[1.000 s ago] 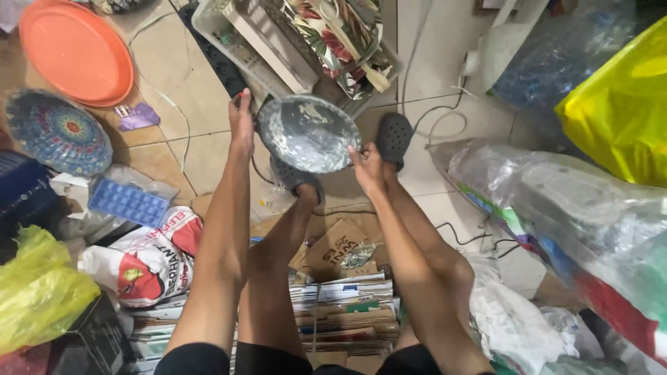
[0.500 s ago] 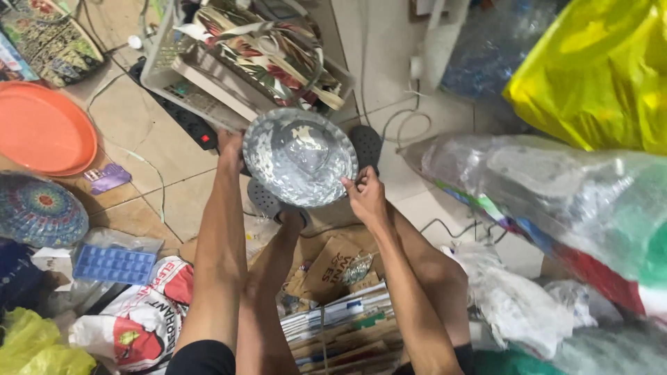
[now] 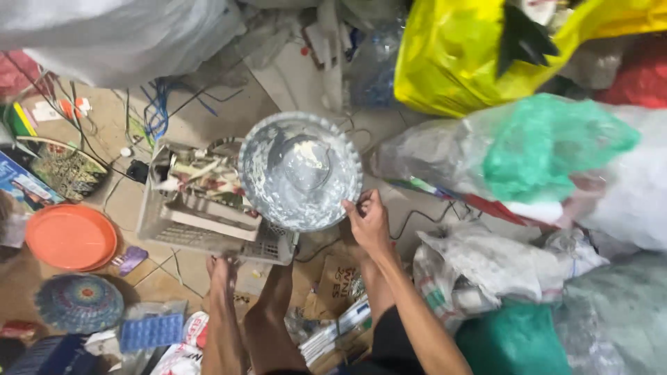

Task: The person sorts through various items in a cluttered room, picking up a metal bowl, a yellow bag, a red basket, and a black tray. They move these objects around, placing them into different bags or on the floor.

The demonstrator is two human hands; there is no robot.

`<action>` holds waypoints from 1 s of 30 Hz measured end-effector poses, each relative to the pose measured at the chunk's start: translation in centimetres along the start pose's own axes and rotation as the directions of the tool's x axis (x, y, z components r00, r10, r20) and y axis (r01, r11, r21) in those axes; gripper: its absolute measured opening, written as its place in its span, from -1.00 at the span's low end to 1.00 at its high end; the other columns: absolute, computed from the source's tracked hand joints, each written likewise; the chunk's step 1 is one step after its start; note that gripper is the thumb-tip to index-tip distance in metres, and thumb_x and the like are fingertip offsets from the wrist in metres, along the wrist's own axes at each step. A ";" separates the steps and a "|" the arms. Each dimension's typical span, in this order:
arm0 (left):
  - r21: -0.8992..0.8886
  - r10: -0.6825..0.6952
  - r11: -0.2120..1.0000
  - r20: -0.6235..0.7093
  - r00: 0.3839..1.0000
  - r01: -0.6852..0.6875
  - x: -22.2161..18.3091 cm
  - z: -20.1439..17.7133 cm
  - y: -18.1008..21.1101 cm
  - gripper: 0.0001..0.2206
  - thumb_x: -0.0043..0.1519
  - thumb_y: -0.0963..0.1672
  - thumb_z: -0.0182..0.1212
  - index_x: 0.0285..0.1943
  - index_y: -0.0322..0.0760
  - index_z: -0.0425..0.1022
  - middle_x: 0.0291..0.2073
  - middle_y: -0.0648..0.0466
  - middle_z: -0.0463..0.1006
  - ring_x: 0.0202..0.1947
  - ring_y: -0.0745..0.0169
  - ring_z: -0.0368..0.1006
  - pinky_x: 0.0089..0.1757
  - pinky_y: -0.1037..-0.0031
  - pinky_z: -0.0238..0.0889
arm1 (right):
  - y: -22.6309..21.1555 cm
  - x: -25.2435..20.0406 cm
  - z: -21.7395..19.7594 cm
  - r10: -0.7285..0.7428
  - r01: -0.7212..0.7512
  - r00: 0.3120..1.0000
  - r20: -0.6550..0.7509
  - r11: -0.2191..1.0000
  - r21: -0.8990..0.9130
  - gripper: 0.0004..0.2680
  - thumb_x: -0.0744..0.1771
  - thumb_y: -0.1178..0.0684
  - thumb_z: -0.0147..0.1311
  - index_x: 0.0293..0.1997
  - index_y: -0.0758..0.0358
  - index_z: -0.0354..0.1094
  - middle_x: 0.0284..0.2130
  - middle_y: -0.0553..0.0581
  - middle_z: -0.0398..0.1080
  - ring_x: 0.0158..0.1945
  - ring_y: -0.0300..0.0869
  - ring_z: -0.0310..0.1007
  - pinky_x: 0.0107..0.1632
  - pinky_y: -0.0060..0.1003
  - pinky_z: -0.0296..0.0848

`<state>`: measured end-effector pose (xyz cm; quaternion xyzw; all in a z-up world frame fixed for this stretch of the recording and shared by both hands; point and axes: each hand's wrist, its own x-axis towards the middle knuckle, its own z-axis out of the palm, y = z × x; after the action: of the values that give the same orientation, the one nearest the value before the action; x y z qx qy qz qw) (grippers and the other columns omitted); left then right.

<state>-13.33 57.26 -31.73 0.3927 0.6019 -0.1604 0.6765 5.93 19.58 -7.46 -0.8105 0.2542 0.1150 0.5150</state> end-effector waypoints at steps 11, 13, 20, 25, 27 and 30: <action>0.013 0.185 0.983 0.043 0.982 -0.185 -13.0 5.5 1.3 -0.67 0.25 -0.23 0.09 0.11 0.00 0.15 -0.24 0.05 0.42 -0.44 0.32 0.35 -0.37 0.15 0.38 | -11.0 -1.7 -12.6 -0.036 0.102 0.949 -0.313 0.975 0.198 -0.73 0.37 0.03 0.23 -0.23 0.31 0.09 -0.56 -0.06 0.23 -0.48 -0.40 0.11 -0.43 -0.44 0.12; -0.059 0.103 0.993 0.064 0.993 -0.099 -16.2 7.9 2.8 -0.57 0.17 -0.26 0.02 0.17 0.09 0.17 -0.25 0.05 0.44 -0.51 0.35 0.26 -0.37 0.08 0.44 | -13.2 -1.9 -14.6 -0.084 0.190 0.929 -0.361 0.944 0.269 -0.75 0.37 0.00 0.19 -0.17 0.30 0.12 -0.47 -0.10 0.26 -0.42 -0.42 0.21 -0.37 -0.47 0.24; -0.077 0.246 0.968 0.110 0.963 -0.238 -20.4 18.6 6.9 -0.61 0.23 -0.27 0.13 0.17 0.02 0.26 -0.18 0.08 0.41 -0.49 0.34 0.24 -0.36 0.14 0.34 | -18.1 -0.7 -22.1 -0.079 0.172 0.876 -0.476 0.973 0.155 -0.71 0.37 -0.04 0.17 -0.04 0.36 0.15 -0.43 0.04 0.40 -0.39 -0.35 0.31 -0.36 -0.41 0.32; -0.109 0.202 0.976 0.117 0.973 -0.189 -23.7 26.0 9.3 -0.76 0.24 -0.24 0.08 0.03 -0.09 0.25 -0.29 0.04 0.47 -0.49 0.25 0.35 -0.37 0.11 0.42 | -21.6 1.3 -27.9 0.003 0.109 0.879 -0.478 0.973 0.206 -0.49 0.36 -0.05 0.13 0.40 0.37 -0.05 -0.40 0.17 0.50 -0.39 -0.27 0.39 -0.32 -0.35 0.36; -0.202 0.294 0.947 0.226 0.929 -0.251 -21.4 28.6 9.1 -0.81 0.26 -0.24 0.08 -0.02 -0.16 0.23 -0.34 -0.02 0.41 -0.50 0.15 0.31 -0.44 0.10 0.31 | -20.8 4.2 -29.9 -0.051 0.180 0.849 -0.527 0.964 0.197 -0.48 0.37 -0.05 0.13 0.43 0.36 -0.06 -0.33 0.16 0.51 -0.31 -0.27 0.44 -0.26 -0.36 0.41; -0.204 0.335 0.935 0.237 0.912 -0.290 -22.3 28.8 8.2 -0.84 0.28 -0.22 0.04 -0.01 -0.23 0.23 -0.29 -0.11 0.42 -0.42 0.02 0.35 -0.44 0.08 0.32 | -21.1 4.8 -31.9 -0.104 0.231 0.854 -0.510 0.954 0.191 -0.48 0.39 -0.05 0.13 0.45 0.35 -0.08 -0.22 0.18 0.49 -0.23 -0.24 0.47 -0.20 -0.34 0.44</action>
<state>7.20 35.96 -8.96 0.4016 0.4453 -0.0510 0.7986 18.79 -3.13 20.83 -0.7620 0.3176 -0.1742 0.5368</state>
